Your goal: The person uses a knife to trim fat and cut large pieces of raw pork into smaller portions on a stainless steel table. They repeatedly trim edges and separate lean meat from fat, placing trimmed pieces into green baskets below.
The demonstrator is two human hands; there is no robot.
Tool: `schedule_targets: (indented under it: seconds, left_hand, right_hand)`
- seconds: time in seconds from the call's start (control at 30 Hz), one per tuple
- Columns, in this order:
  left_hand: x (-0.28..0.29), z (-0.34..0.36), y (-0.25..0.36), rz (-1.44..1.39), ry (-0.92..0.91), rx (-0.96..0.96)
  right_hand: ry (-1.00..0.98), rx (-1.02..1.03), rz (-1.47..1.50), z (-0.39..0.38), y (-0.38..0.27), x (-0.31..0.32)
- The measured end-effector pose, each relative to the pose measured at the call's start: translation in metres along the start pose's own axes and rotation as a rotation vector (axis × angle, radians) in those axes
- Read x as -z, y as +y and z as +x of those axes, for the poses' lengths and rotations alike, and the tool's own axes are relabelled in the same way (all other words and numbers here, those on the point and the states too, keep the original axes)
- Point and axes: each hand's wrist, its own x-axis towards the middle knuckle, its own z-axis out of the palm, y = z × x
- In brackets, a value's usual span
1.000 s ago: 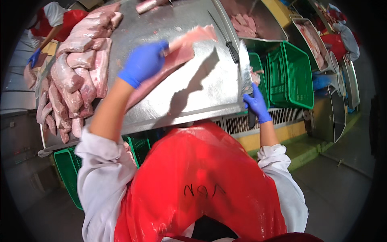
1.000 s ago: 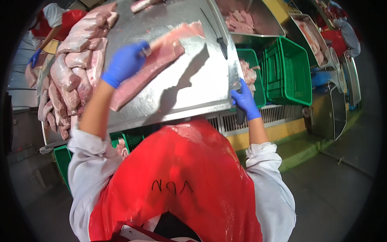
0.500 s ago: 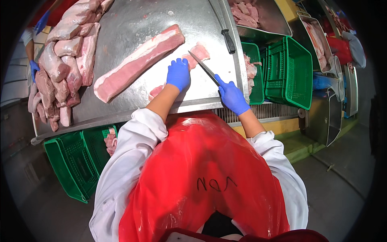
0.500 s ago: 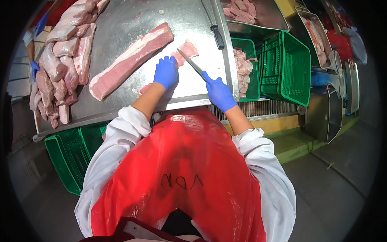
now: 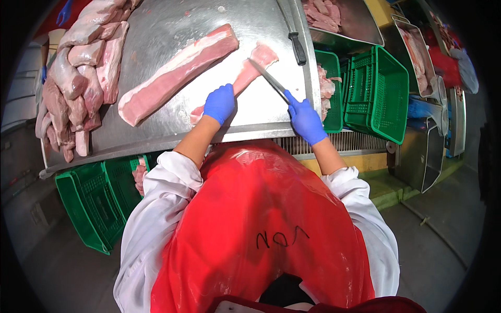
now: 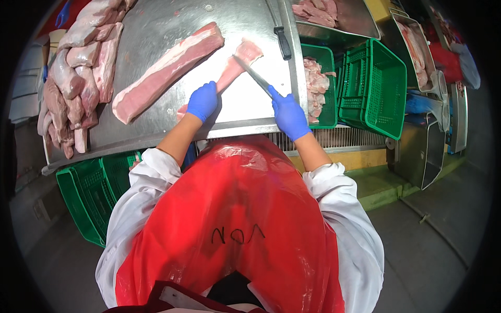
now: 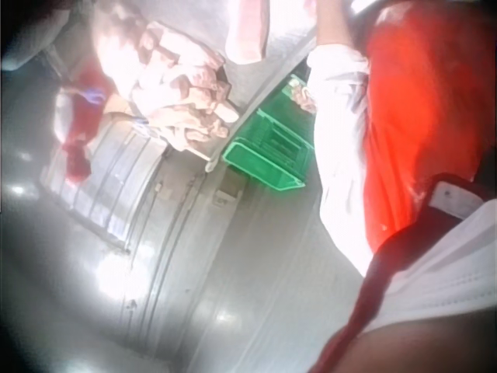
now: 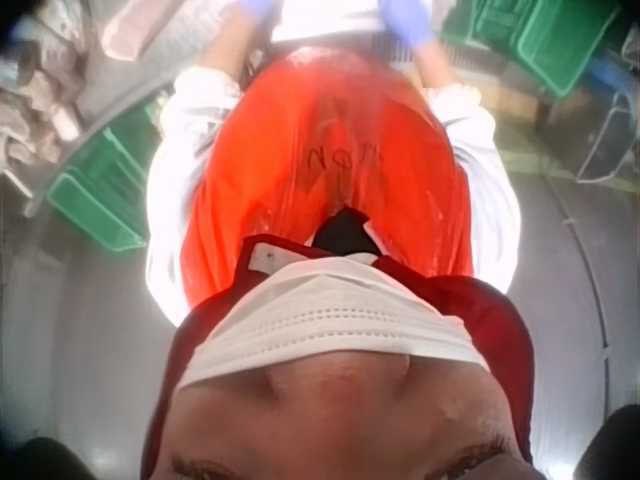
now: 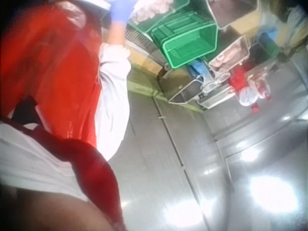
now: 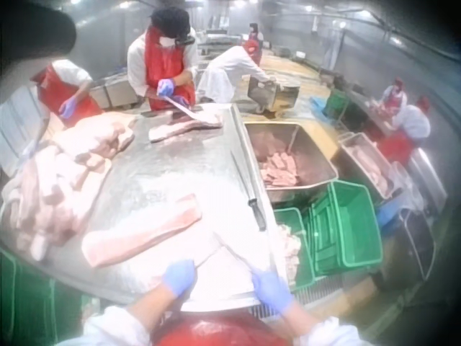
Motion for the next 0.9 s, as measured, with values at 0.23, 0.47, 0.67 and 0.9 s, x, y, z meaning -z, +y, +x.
schedule_targets:
  seconds: [0.23, 0.47, 0.67, 0.9]
  left_hand:
    - [-0.005, -0.005, 0.010, -0.150, 0.009, 0.068]
    - [0.005, 0.002, 0.004, -0.187, -0.069, -0.067]
    - [0.018, 0.007, 0.008, -0.159, -0.207, -0.117]
    - [0.018, 0.006, 0.014, -0.174, -0.278, -0.170]
  right_hand:
    - [-0.189, 0.081, 0.052, -0.010, -0.025, 0.028]
    - [-0.118, 0.053, 0.033, -0.011, -0.022, 0.009]
    - [-0.103, 0.055, -0.032, -0.001, -0.024, -0.003]
    - [-0.048, 0.101, 0.026, 0.033, -0.037, -0.021]
